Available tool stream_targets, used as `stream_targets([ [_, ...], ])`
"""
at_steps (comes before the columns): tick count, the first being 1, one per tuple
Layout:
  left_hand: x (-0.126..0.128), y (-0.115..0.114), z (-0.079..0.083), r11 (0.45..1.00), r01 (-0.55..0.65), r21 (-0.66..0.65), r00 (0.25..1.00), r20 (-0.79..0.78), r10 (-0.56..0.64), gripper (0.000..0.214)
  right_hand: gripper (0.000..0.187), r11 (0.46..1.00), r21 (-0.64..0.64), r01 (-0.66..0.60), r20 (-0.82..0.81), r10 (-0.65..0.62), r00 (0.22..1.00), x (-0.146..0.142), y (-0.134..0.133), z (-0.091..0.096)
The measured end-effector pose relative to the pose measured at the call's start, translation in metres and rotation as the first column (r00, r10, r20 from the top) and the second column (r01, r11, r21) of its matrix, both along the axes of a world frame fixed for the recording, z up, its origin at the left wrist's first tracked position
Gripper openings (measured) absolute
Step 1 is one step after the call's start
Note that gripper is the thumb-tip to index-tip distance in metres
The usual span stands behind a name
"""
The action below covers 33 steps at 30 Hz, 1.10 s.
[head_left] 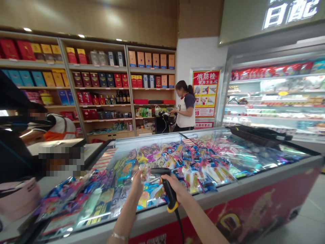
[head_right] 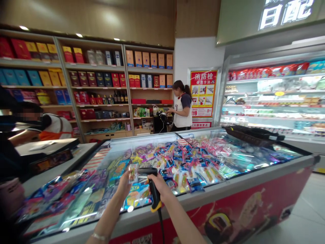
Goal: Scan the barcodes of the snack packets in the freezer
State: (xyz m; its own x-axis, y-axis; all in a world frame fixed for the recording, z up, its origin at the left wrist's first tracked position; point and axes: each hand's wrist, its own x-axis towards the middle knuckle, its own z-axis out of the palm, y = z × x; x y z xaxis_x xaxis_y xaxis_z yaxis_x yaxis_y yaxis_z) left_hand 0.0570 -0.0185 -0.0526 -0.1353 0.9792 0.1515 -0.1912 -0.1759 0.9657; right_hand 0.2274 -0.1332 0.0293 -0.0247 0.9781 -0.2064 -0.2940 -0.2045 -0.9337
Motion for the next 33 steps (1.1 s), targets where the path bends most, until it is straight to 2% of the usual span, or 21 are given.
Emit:
stream_targets([
  [2, 0.0, 0.0, 0.0, 0.998, -0.033, -0.054, 0.993, 0.109, 0.039, 0.037, 0.012, 0.999, 0.008, -0.034, 0.048, 0.034, 0.998, -0.001, -0.002, -0.003],
  [5, 0.002, -0.004, 0.005, 0.996, -0.07, -0.061, 0.97, 0.229, 0.082, 0.034, 0.015, 0.997, 0.023, -0.075, 0.134, 0.071, 0.988, -0.001, -0.006, -0.008],
  [10, 0.006, -0.017, 0.021, 0.997, 0.048, -0.064, 0.942, 0.334, -0.024, 0.041, 0.014, 0.992, 0.064, -0.108, 0.206, 0.093, 0.974, -0.002, -0.015, -0.013],
  [15, 0.008, -0.025, 0.031, 0.98, 0.161, -0.119, 0.853, 0.516, -0.077, 0.056, 0.011, 0.994, 0.034, -0.106, 0.194, 0.098, 0.976, -0.004, -0.022, -0.015],
  [18, 0.008, -0.028, 0.031, 0.973, 0.196, -0.119, 0.841, 0.53, -0.104, 0.058, 0.011, 0.996, 0.031, -0.082, 0.201, 0.075, 0.977, -0.005, -0.025, -0.017],
  [23, 0.009, -0.03, 0.031, 0.97, 0.231, -0.08, 0.872, 0.459, -0.17, 0.056, 0.012, 0.997, 0.056, -0.06, 0.191, 0.048, 0.98, -0.008, -0.019, -0.023],
  [28, 0.012, -0.03, 0.032, 0.966, 0.24, -0.095, 0.889, 0.42, -0.18, 0.06, 0.012, 0.998, 0.045, -0.043, 0.207, 0.032, 0.978, -0.012, -0.013, -0.027],
  [33, 0.014, -0.03, 0.031, 0.973, 0.218, -0.076, 0.889, 0.428, -0.165, 0.065, 0.009, 0.999, 0.033, -0.037, 0.219, 0.029, 0.975, -0.013, -0.016, -0.024],
])
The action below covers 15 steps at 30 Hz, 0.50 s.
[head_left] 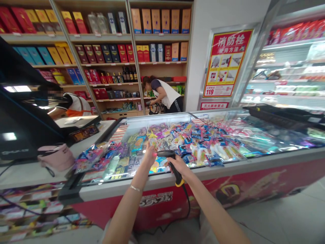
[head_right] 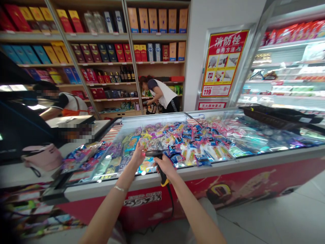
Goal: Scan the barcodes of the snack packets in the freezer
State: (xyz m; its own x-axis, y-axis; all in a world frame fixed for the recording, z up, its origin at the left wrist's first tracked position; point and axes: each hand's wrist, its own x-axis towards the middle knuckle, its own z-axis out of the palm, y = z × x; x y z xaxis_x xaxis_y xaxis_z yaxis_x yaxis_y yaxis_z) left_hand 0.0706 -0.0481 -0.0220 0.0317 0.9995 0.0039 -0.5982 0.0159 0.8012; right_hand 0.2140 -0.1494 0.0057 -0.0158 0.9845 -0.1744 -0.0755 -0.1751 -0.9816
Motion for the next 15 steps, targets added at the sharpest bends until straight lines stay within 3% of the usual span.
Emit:
stream_targets([
  [8, -0.0016, -0.004, 0.0034, 0.998, 0.026, -0.052, 1.0, -0.013, -0.027, 0.073, 0.009, 1.0, -0.004, 0.007, -0.021, -0.007, 1.0, -0.0005, 0.002, -0.0016],
  [15, -0.0011, -0.0068, 0.0066, 0.998, -0.056, 0.001, 0.997, -0.052, 0.056, 0.077, 0.01, 1.0, -0.022, -0.005, -0.042, 0.004, 0.999, -0.0022, -0.0013, 0.0032],
])
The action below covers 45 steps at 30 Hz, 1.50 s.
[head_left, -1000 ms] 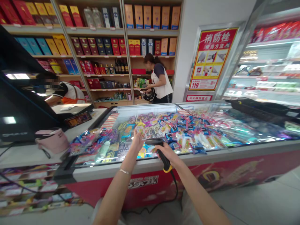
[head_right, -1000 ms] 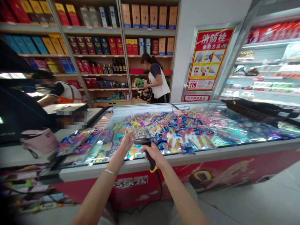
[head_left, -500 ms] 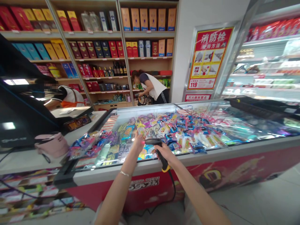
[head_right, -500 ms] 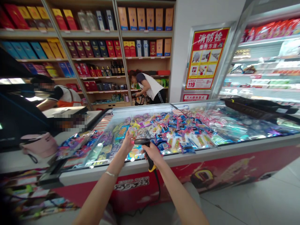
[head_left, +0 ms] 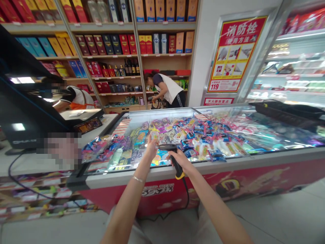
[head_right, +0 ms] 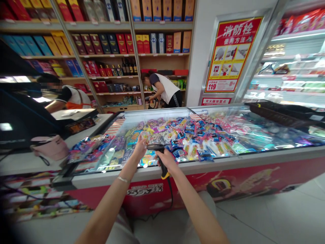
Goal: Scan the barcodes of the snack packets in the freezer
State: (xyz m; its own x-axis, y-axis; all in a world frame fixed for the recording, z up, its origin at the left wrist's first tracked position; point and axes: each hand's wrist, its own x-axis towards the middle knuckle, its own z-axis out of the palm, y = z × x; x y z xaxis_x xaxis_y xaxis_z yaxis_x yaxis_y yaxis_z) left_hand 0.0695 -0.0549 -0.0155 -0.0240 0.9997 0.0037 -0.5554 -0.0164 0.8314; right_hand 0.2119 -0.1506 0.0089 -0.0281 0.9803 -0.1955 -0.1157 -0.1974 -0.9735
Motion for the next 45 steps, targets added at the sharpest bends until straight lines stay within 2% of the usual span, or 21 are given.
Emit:
stream_targets([
  [3, -0.027, -0.007, 0.009, 0.98, -0.094, 0.176, 0.981, -0.152, 0.121, 0.077, 0.011, 0.998, 0.037, -0.042, -0.04, 0.044, 0.998, -0.012, -0.002, 0.007],
  [5, -0.061, -0.016, 0.02, 0.927, -0.166, 0.335, 0.904, -0.323, 0.279, 0.069, 0.011, 0.995, 0.072, -0.072, -0.071, 0.077, 0.995, -0.027, 0.0, 0.011],
  [6, -0.082, -0.023, 0.027, 0.883, -0.221, 0.414, 0.813, -0.421, 0.401, 0.064, 0.011, 0.992, 0.083, -0.09, -0.092, 0.097, 0.991, -0.038, 0.001, 0.013],
  [7, -0.104, -0.031, 0.035, 0.827, -0.262, 0.498, 0.679, -0.514, 0.524, 0.057, 0.011, 0.99, 0.086, -0.116, -0.116, 0.125, 0.985, -0.049, 0.003, 0.014],
  [8, -0.126, -0.04, 0.043, 0.761, -0.292, 0.579, 0.51, -0.579, 0.636, 0.051, 0.011, 0.986, 0.083, -0.145, -0.148, 0.156, 0.977, -0.061, 0.005, 0.015],
  [10, -0.167, -0.057, 0.056, 0.672, -0.294, 0.68, 0.173, -0.653, 0.737, 0.044, 0.008, 0.975, 0.062, -0.213, -0.183, 0.221, 0.958, -0.087, 0.01, 0.015],
  [11, -0.185, -0.064, 0.06, 0.64, -0.311, 0.703, 0.043, -0.662, 0.748, 0.044, 0.008, 0.972, 0.048, -0.231, -0.203, 0.236, 0.95, -0.099, 0.013, 0.015],
  [13, -0.214, -0.074, 0.061, 0.593, -0.353, 0.723, -0.129, -0.666, 0.735, 0.049, 0.008, 0.961, 0.018, -0.276, -0.251, 0.272, 0.929, -0.122, 0.018, 0.013],
  [16, -0.245, -0.076, 0.051, 0.571, -0.386, 0.725, -0.263, -0.679, 0.685, 0.048, 0.011, 0.938, -0.038, -0.345, -0.328, 0.315, 0.891, -0.151, 0.027, 0.009],
  [18, -0.26, -0.069, 0.041, 0.585, -0.377, 0.718, -0.323, -0.693, 0.644, 0.046, 0.015, 0.921, -0.075, -0.382, -0.37, 0.33, 0.868, -0.168, 0.033, 0.006],
  [21, -0.272, -0.051, 0.029, 0.661, -0.324, 0.676, -0.392, -0.732, 0.557, 0.045, 0.016, 0.916, -0.082, -0.393, -0.395, 0.333, 0.856, -0.193, 0.043, 0.001],
  [24, -0.274, -0.03, 0.023, 0.743, -0.273, 0.611, -0.459, -0.762, 0.457, 0.046, 0.014, 0.921, -0.07, -0.384, -0.368, 0.334, 0.868, -0.214, 0.054, -0.004],
  [27, -0.271, -0.014, 0.02, 0.787, -0.231, 0.572, -0.504, -0.762, 0.406, 0.048, 0.012, 0.924, -0.074, -0.374, -0.33, 0.331, 0.884, -0.228, 0.063, -0.007],
  [29, -0.27, -0.008, 0.017, 0.779, -0.233, 0.582, -0.52, -0.752, 0.406, 0.049, 0.011, 0.929, -0.082, -0.36, -0.313, 0.319, 0.895, -0.233, 0.068, -0.009],
  [32, -0.273, -0.004, 0.011, 0.738, -0.267, 0.62, -0.515, -0.739, 0.434, 0.048, 0.013, 0.924, -0.076, -0.375, -0.318, 0.334, 0.887, -0.236, 0.074, -0.015],
  [35, -0.279, -0.001, 0.004, 0.749, -0.257, 0.611, -0.49, -0.75, 0.444, 0.045, 0.013, 0.93, -0.062, -0.361, -0.32, 0.324, 0.89, -0.238, 0.078, -0.021],
  [38, -0.281, 0.001, 0.0, 0.732, -0.282, 0.621, -0.501, -0.745, 0.44, 0.044, 0.014, 0.931, -0.071, -0.357, -0.306, 0.321, 0.896, -0.241, 0.079, -0.025],
  [41, -0.281, 0.001, -0.001, 0.702, -0.312, 0.641, -0.512, -0.735, 0.444, 0.046, 0.012, 0.93, -0.081, -0.359, -0.295, 0.321, 0.9, -0.243, 0.079, -0.025],
  [45, -0.281, 0.001, -0.002, 0.642, -0.279, 0.714, -0.53, -0.672, 0.517, 0.048, 0.012, 0.927, -0.085, -0.366, -0.299, 0.326, 0.897, -0.243, 0.078, -0.021],
])
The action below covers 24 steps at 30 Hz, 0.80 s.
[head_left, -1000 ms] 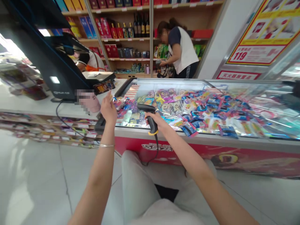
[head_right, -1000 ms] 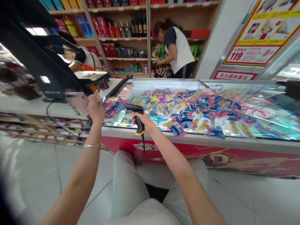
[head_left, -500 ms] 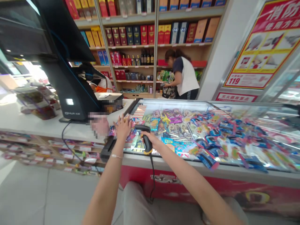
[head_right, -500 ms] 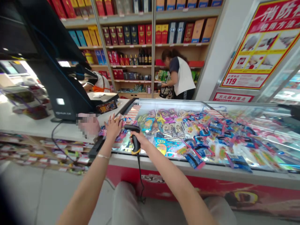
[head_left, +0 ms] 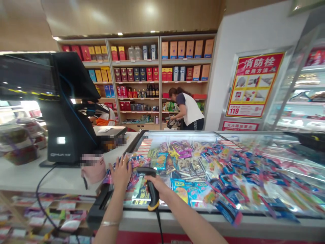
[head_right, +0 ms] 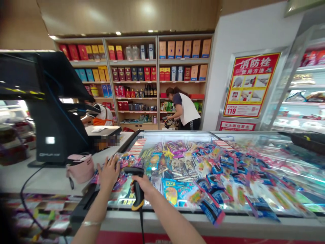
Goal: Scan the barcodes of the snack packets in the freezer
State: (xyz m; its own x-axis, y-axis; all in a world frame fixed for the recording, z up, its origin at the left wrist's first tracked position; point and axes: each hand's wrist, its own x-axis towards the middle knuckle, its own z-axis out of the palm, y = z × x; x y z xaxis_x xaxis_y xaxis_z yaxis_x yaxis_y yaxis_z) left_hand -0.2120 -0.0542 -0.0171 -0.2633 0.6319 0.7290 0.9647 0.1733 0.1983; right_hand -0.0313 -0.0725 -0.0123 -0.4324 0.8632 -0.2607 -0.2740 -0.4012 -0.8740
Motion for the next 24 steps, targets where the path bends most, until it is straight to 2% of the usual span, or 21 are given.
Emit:
stream_targets([
  [3, -0.001, -0.003, 0.001, 0.999, 0.002, 0.048, 0.999, -0.045, 0.0, 0.047, 0.014, 1.0, -0.01, -0.004, 0.006, 0.004, 1.0, 0.001, -0.003, 0.004],
  [7, 0.0, -0.008, 0.008, 1.0, 0.005, 0.004, 0.996, -0.094, -0.005, 0.046, 0.01, 0.999, -0.006, 0.039, 0.013, -0.039, 0.999, 0.012, -0.011, 0.01],
  [11, 0.007, -0.011, 0.016, 0.996, -0.01, -0.093, 0.994, -0.108, -0.001, 0.046, 0.012, 0.996, -0.005, 0.092, -0.014, -0.092, 0.996, 0.042, -0.022, 0.02],
  [14, 0.019, -0.011, 0.022, 0.993, -0.024, -0.114, 0.995, -0.101, 0.013, 0.048, 0.016, 0.993, 0.029, 0.118, -0.023, -0.117, 0.993, 0.073, -0.027, 0.031],
  [19, 0.058, 0.001, 0.034, 0.995, 0.013, -0.095, 0.988, -0.152, -0.027, 0.048, 0.018, 0.973, 0.11, 0.202, -0.018, -0.201, 0.979, 0.126, -0.031, 0.044],
  [24, 0.125, 0.019, 0.05, 0.978, 0.179, -0.105, 0.973, -0.126, -0.191, 0.046, 0.02, 0.933, 0.196, 0.301, -0.033, -0.301, 0.953, 0.18, -0.038, 0.05],
])
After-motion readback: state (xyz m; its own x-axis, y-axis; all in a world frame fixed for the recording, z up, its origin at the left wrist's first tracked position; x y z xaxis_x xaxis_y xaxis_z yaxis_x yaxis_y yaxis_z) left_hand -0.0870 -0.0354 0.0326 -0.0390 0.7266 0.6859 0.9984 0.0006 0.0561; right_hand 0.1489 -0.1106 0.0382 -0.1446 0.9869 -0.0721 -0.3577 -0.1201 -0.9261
